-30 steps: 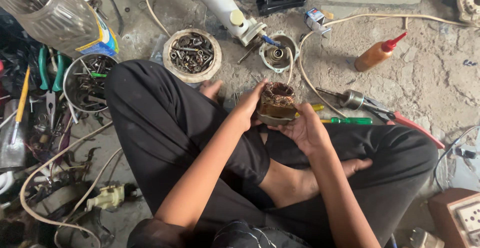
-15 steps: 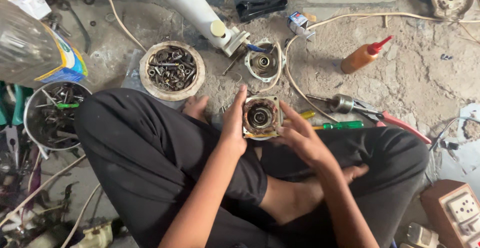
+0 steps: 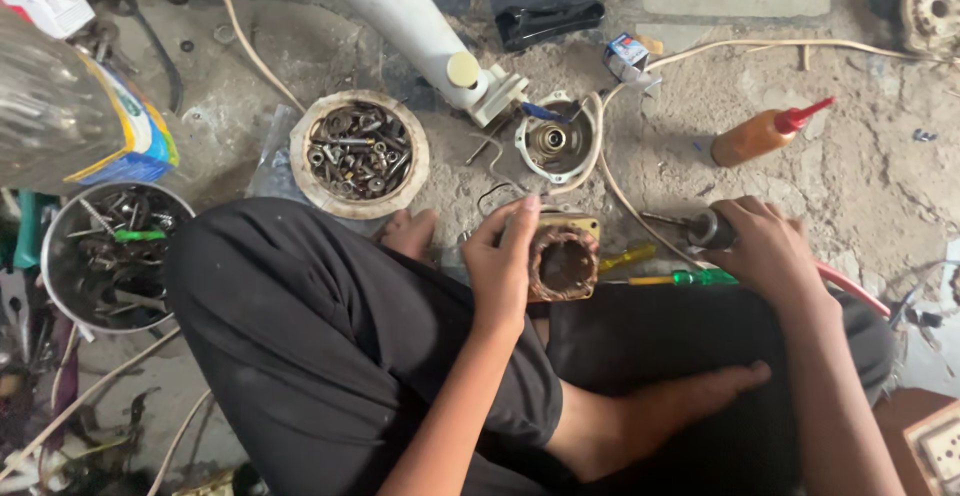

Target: The person disassembles a small electric motor, removes the rotor, and uses a screwdriver to clean the commutator segments. They then reassemble the motor components.

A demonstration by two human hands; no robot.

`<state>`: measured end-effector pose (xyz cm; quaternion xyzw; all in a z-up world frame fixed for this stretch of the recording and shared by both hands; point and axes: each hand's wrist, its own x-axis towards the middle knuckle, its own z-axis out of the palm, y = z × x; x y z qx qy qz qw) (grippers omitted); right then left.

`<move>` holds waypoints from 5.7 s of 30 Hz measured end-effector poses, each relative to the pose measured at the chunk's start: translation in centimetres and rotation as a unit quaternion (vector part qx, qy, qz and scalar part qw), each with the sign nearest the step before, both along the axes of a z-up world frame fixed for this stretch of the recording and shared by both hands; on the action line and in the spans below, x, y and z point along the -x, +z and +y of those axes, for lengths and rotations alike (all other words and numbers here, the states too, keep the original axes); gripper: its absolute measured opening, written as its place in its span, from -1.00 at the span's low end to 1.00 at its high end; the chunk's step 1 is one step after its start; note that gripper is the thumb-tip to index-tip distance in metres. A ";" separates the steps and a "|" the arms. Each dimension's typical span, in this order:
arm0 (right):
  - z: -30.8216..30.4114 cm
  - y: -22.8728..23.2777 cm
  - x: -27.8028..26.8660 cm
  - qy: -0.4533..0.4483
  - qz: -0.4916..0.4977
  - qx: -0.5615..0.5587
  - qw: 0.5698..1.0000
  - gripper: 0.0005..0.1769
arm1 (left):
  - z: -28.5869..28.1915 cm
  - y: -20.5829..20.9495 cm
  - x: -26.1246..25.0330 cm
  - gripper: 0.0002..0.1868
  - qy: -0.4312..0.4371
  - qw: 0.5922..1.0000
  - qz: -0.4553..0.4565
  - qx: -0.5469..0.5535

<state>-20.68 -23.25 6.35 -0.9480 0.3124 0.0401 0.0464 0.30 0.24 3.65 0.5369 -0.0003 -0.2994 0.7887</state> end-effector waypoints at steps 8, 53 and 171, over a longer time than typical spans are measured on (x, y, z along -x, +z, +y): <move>4.8 8.1 -2.5 -0.103 -0.017 -0.061 0.993 -0.24 | -0.1 0.2 -0.2 -0.67 -0.013 1.000 0.018 0.023; 18.8 19.2 -2.3 -0.236 -0.190 -0.262 0.916 -0.28 | 0.2 -2.2 -0.6 -0.65 0.055 0.987 0.149 0.019; 21.4 10.1 -11.0 -0.001 -0.377 -0.123 0.918 -0.64 | 0.9 -0.7 -0.5 -0.64 0.050 0.993 0.103 -0.023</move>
